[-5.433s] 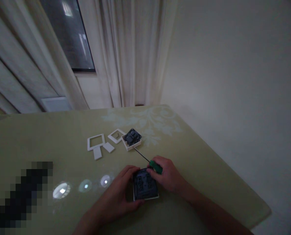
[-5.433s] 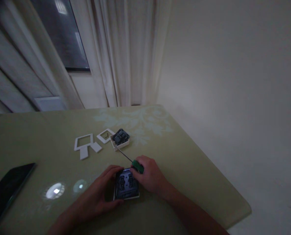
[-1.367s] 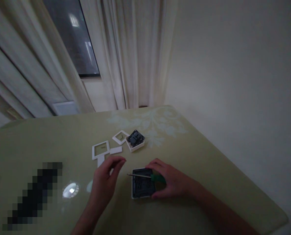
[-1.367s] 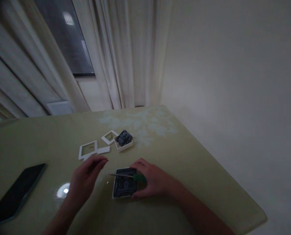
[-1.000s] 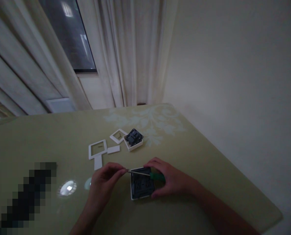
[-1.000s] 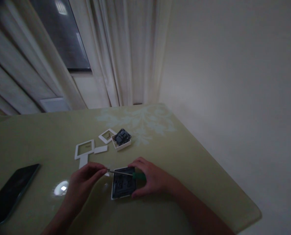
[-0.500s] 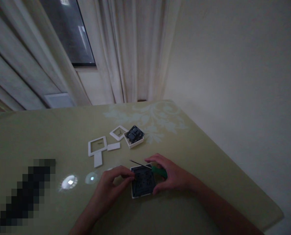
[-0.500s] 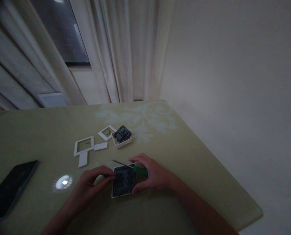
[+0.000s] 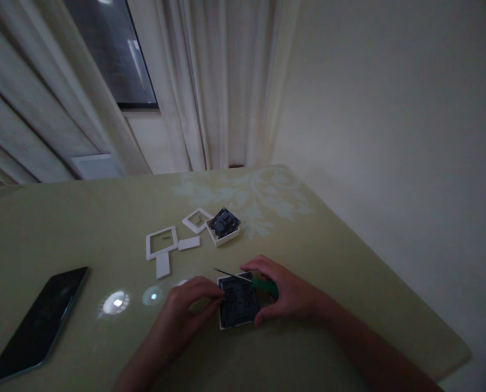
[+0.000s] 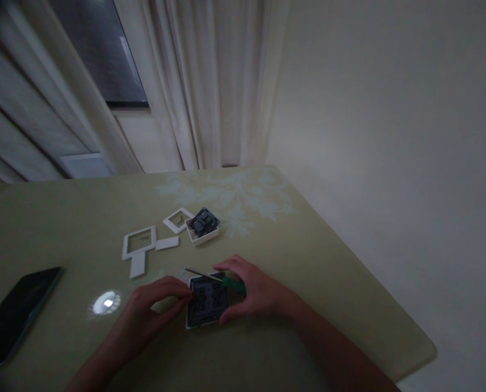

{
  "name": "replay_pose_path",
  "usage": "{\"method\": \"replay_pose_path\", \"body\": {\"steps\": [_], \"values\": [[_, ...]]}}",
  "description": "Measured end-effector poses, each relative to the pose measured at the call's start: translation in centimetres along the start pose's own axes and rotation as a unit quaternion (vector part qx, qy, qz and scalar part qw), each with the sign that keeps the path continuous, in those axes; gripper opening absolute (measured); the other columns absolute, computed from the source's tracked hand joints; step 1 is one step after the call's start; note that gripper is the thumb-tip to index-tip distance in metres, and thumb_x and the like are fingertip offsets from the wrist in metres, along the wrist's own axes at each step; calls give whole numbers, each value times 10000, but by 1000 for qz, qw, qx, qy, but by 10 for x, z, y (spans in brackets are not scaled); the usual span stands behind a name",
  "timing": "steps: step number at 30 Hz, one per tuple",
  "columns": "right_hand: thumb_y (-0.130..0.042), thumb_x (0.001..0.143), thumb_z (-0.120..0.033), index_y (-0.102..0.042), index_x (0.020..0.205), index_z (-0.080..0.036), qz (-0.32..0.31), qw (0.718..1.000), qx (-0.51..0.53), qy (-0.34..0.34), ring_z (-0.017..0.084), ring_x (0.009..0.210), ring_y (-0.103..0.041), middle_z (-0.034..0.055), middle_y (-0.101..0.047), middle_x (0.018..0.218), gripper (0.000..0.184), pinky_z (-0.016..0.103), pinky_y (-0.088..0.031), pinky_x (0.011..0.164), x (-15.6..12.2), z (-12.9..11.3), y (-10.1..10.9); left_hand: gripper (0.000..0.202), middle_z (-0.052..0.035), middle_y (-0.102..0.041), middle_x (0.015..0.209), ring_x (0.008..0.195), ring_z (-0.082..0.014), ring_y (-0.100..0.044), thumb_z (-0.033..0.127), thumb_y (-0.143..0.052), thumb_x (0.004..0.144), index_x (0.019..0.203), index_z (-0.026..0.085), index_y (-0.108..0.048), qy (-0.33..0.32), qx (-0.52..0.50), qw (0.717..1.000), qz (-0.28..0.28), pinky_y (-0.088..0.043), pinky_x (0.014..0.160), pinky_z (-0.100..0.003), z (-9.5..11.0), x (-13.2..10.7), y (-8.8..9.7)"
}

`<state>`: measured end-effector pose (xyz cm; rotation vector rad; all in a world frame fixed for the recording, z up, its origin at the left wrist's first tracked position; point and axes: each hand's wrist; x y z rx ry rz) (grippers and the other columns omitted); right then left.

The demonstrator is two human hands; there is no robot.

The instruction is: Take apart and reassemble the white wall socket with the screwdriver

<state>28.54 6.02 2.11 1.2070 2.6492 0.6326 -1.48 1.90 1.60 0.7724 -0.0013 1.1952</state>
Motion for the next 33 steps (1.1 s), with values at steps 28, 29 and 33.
{"method": "replay_pose_path", "body": {"steps": [28, 29, 33], "values": [[-1048, 611, -505, -631, 1477, -222, -8, 999, -37, 22, 334, 1310, -619, 126, -621, 1394, 1001, 481, -492, 1155, -1, -2, -6, 268, -53, -799, 966, 822, -199, -743, 85, -527, 1060, 1099, 245, -739, -116, 177, 977, -6, -606, 727, -292, 7, -6, -12], [-1048, 611, -502, -629, 1478, -218, -10, 999, -37, 22, 334, 1310, -619, 127, -620, 1394, 1004, 482, -490, 1157, -1, -2, -5, 270, -55, -798, 970, 826, -204, -741, 78, -523, 1058, 1107, 242, -733, -120, 186, 975, -10, -605, 727, -298, 8, -7, -11], [-1035, 643, -503, -626, 1482, -230, -13, 999, -34, 20, 331, 1327, -609, 122, -614, 1405, 973, 483, -482, 1166, -1, -3, -4, 294, -61, -796, 989, 847, -221, -738, 44, -521, 1036, 1143, 234, -719, -126, 217, 968, -27, -605, 733, -316, 10, -8, -11]]}}
Point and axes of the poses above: each hand's wrist, its own x-axis towards the middle knuckle, its own y-axis out of the back of the hand, z = x × y
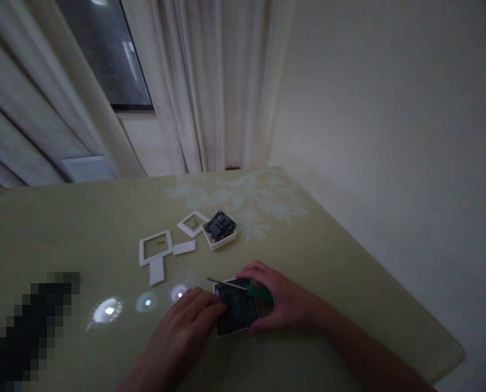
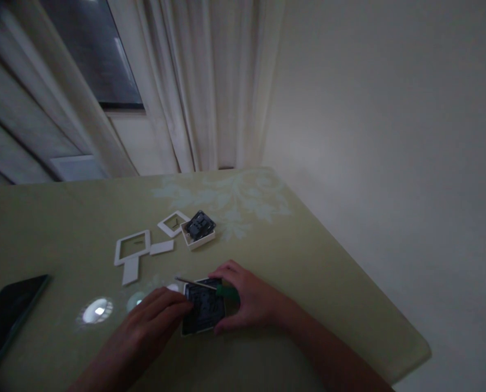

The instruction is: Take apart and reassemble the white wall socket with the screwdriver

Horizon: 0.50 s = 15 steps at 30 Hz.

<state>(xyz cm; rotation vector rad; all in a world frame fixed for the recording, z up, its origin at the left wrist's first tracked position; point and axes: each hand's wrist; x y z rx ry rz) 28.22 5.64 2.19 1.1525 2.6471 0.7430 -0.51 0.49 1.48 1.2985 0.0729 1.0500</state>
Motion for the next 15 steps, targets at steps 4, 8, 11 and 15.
{"method": "replay_pose_path", "body": {"steps": [4, 8, 11, 15], "values": [[-1039, 638, -487, -618, 1493, -238, 0, 1000, 1, 1, 336, 1337, -600, 119, -610, 1411, 986, 492, -468, 1181, 0, 0, 0, 289, -54, -788, 986, 834, -220, -734, 34, -528, 1025, 1140, 232, -705, 4, -4, 1000, 0, -600, 717, -315, 1, 1, 1], [-1040, 642, -474, -621, 1488, -222, 0, 1000, -1, 2, 332, 1332, -600, 123, -614, 1407, 977, 487, -473, 1177, 0, -1, 0, 362, -58, -791, 1023, 890, -241, -739, -23, -481, 1001, 1163, 226, -688, -9, 10, 1000, -3, -610, 762, -352, 3, 2, 3], [-1034, 655, -488, -622, 1489, -229, 0, 1000, 1, -4, 332, 1345, -596, 124, -614, 1417, 966, 492, -463, 1186, 0, -3, 0, 362, -65, -789, 1034, 911, -257, -735, -35, -504, 980, 1156, 220, -691, -5, 31, 1000, -4, -610, 778, -374, 5, 2, 4], [-1036, 639, -517, -632, 1482, -237, 0, 1000, 6, -8, 335, 1341, -600, 122, -613, 1417, 975, 496, -463, 1188, 1, -3, 0, 315, -55, -777, 975, 859, -247, -717, -17, -556, 963, 1096, 224, -708, 7, 29, 999, -10, -600, 738, -351, 4, 3, 3]]}}
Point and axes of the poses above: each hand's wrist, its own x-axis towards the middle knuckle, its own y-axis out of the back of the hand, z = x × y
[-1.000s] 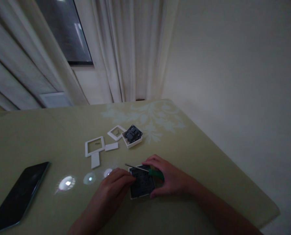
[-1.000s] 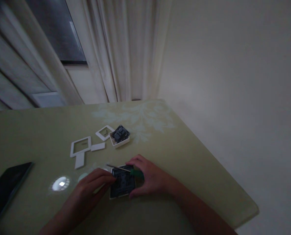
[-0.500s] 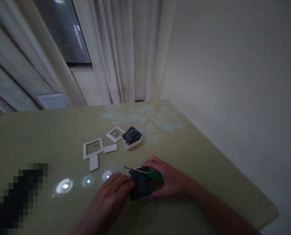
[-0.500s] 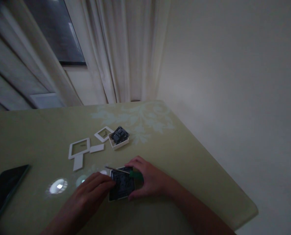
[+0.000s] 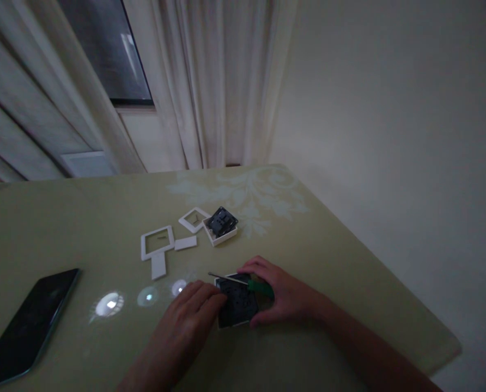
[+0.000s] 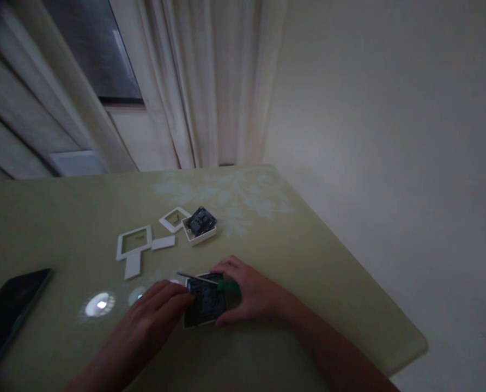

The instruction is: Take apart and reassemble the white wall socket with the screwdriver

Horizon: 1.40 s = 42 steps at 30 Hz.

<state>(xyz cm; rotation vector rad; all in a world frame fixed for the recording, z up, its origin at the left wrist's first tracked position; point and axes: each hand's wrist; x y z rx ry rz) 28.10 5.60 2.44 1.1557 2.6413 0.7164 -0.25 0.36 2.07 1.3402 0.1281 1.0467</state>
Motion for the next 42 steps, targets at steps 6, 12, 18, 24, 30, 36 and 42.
{"method": "replay_pose_path", "body": {"steps": [6, 12, 18, 24, 30, 36, 42], "values": [[-1028, 657, -524, -624, 1495, -243, -2, 1000, -7, 6, 333, 1355, -590, 121, -608, 1422, 972, 491, -460, 1190, 0, 1, 0, 366, -39, -769, 970, 836, -230, -712, -58, -551, 930, 1092, 231, -707, 6, -34, 999, 0, -586, 713, -322, -2, 2, 1], [-1032, 648, -518, -632, 1486, -237, -4, 1000, -3, 7, 333, 1334, -603, 120, -610, 1412, 970, 490, -475, 1174, 1, 1, 0, 385, -29, -769, 974, 833, -220, -714, -65, -551, 931, 1089, 250, -705, 11, -53, 998, -13, -581, 717, -303, 0, 1, 2], [-1045, 630, -509, -640, 1483, -218, -7, 1000, -7, 8, 339, 1334, -595, 133, -608, 1412, 988, 498, -473, 1179, 1, 1, 1, 293, -34, -754, 942, 817, -218, -719, 3, -558, 991, 1042, 241, -721, 41, -53, 997, -24, -568, 692, -300, 0, 1, -2], [-1042, 645, -486, -639, 1482, -225, -5, 1000, -12, 13, 329, 1331, -610, 127, -615, 1412, 964, 481, -478, 1177, 1, 0, 1, 278, -38, -760, 952, 828, -211, -727, 22, -572, 1004, 1048, 240, -738, 50, -64, 997, -14, -583, 712, -288, -3, 1, -4], [-1030, 663, -499, -644, 1478, -222, -2, 1000, -13, 18, 324, 1318, -617, 130, -623, 1402, 943, 475, -490, 1156, 0, 1, 0, 265, -23, -760, 932, 815, -206, -738, 35, -616, 996, 1012, 259, -758, 75, -95, 992, -17, -582, 710, -281, -4, 2, -3], [-1038, 655, -491, -651, 1475, -240, -1, 1000, -17, 12, 331, 1332, -616, 128, -623, 1417, 941, 485, -489, 1165, 1, 0, 0, 264, -35, -758, 976, 872, -221, -743, 80, -584, 1031, 1018, 273, -763, 114, -131, 985, -13, -582, 768, -314, -5, -5, -10], [-1040, 655, -480, -648, 1479, -225, -2, 1000, -22, 11, 328, 1337, -613, 135, -621, 1418, 948, 484, -491, 1164, 1, -1, 1, 209, -28, -759, 969, 865, -204, -744, 117, -638, 1018, 998, 276, -772, 127, -173, 976, -28, -578, 768, -288, -10, -6, -10]]}}
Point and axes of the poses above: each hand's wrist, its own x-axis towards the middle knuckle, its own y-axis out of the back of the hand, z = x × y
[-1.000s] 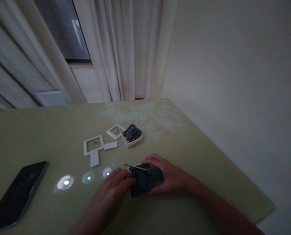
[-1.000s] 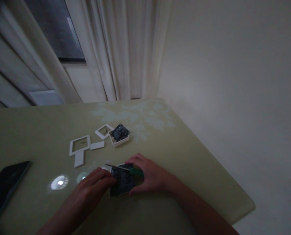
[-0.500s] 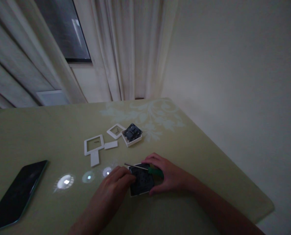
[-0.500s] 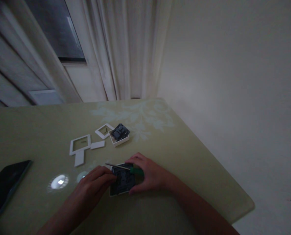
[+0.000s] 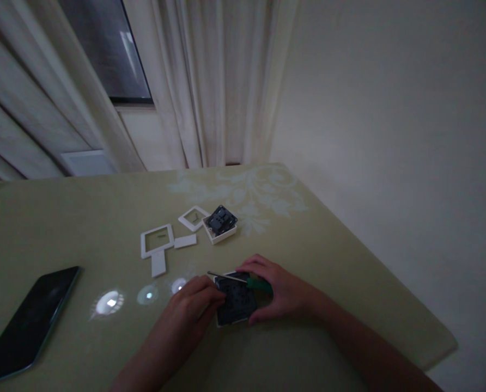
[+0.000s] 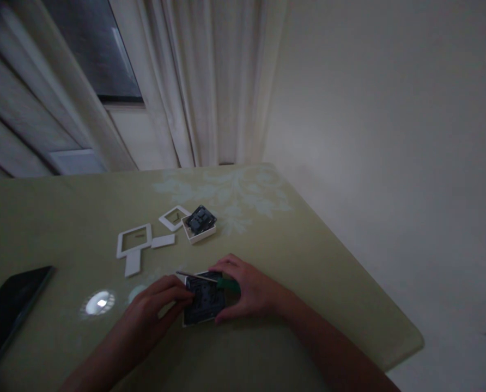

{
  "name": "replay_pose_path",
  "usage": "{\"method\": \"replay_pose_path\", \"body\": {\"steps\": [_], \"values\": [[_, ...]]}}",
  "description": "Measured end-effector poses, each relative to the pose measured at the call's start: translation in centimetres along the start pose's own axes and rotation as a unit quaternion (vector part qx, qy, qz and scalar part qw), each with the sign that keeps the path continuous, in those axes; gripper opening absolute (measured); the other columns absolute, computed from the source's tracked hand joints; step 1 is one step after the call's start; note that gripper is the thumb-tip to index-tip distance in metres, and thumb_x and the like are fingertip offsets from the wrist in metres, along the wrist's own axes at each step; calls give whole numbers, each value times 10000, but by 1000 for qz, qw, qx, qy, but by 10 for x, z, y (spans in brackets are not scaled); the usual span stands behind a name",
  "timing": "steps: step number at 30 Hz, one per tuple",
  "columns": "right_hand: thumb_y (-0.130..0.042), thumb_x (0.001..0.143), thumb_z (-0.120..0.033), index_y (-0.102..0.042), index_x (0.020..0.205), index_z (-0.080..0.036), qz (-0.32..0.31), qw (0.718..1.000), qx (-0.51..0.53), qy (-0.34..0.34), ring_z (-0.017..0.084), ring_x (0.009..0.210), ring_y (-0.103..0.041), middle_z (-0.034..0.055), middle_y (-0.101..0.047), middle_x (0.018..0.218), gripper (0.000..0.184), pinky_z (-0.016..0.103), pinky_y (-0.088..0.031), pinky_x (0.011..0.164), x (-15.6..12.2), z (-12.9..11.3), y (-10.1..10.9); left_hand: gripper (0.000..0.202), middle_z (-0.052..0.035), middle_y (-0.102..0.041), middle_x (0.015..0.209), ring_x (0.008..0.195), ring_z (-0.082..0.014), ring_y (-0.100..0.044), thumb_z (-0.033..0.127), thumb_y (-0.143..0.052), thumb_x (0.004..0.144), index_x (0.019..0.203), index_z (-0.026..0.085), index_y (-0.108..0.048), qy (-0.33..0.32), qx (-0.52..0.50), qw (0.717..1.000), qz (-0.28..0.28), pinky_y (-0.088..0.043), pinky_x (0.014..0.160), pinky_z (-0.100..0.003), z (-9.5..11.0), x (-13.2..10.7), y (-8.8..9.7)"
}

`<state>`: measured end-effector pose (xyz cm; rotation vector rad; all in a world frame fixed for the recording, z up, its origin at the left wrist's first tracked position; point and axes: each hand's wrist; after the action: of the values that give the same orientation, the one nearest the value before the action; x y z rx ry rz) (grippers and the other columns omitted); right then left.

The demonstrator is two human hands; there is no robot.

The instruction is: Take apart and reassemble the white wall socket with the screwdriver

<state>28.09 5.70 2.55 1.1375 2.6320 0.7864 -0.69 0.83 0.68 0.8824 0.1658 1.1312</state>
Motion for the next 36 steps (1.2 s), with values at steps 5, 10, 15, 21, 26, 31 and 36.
{"method": "replay_pose_path", "body": {"steps": [5, 10, 15, 21, 26, 31, 36], "values": [[-1040, 653, -485, -655, 1471, -225, 2, 1000, 6, 1, 328, 1325, -622, 134, -629, 1408, 940, 485, -493, 1161, 0, -1, 0, 197, -31, -765, 980, 869, -202, -746, 164, -628, 1045, 1027, 285, -782, -6, -12, 1000, 0, -580, 764, -286, -3, 0, 0], [-1045, 637, -509, -643, 1485, -221, 1, 1000, 11, -7, 330, 1347, -607, 136, -612, 1430, 981, 488, -472, 1188, 0, 2, -2, 168, -25, -744, 1092, 989, -231, -743, 236, -694, 1031, 1157, 336, -740, 18, -22, 999, 20, -611, 859, -344, 1, 2, 5], [-947, 770, -563, -588, 1528, -231, 34, 999, 21, -19, 326, 1337, -579, 136, -568, 1455, 902, 487, -478, 1150, -4, -1, 5, 653, -83, -636, 1391, 1305, -343, -638, 413, -939, 824, 1382, 347, -606, 54, -29, 998, -12, -588, 1087, -528, 2, 1, 8], [-474, 1054, -281, -658, 1419, -214, 134, 990, -18, 42, 267, 1170, -613, 117, -613, 1255, 414, 469, -506, 1044, -9, -16, 26, 876, -122, -569, 1533, 1423, -389, -570, 396, -946, 788, 1541, 343, -502, 58, -15, 998, -29, -532, 1175, -603, -8, -1, -2], [-723, 962, -232, -692, 1385, -246, 212, 971, -69, 86, 207, 983, -693, 69, -717, 1121, 424, 347, -566, 876, 1, -51, 47, 780, -111, -660, 1463, 1358, -373, -631, 382, -931, 798, 1483, 321, -562, 60, -21, 998, -5, -535, 1169, -598, -13, 2, -12], [-839, 914, -313, -688, 1136, -234, 326, 936, -35, 130, 139, 738, -646, 2, -697, 894, 279, 232, -531, 635, 26, -94, 55, 755, -142, -686, 1422, 1316, -397, -654, 454, -929, 807, 1456, 289, -579, 55, -23, 998, 18, -548, 1131, -633, -11, 5, -18], [-782, 919, -297, -628, 1018, -231, 296, 936, -82, 170, 82, 595, -543, -50, -621, 787, 194, 183, -452, 550, 53, -110, 42, 648, -140, -692, 1378, 1278, -382, -666, 398, -884, 859, 1413, 276, -572, 45, -25, 998, 28, -571, 1087, -610, -6, 4, -17]]}}
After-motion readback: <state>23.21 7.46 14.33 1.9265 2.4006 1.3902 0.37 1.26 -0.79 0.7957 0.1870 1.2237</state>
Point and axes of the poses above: each hand's wrist, its own x-axis towards the middle knuckle, its own y-axis out of the back of the hand, z = x × y
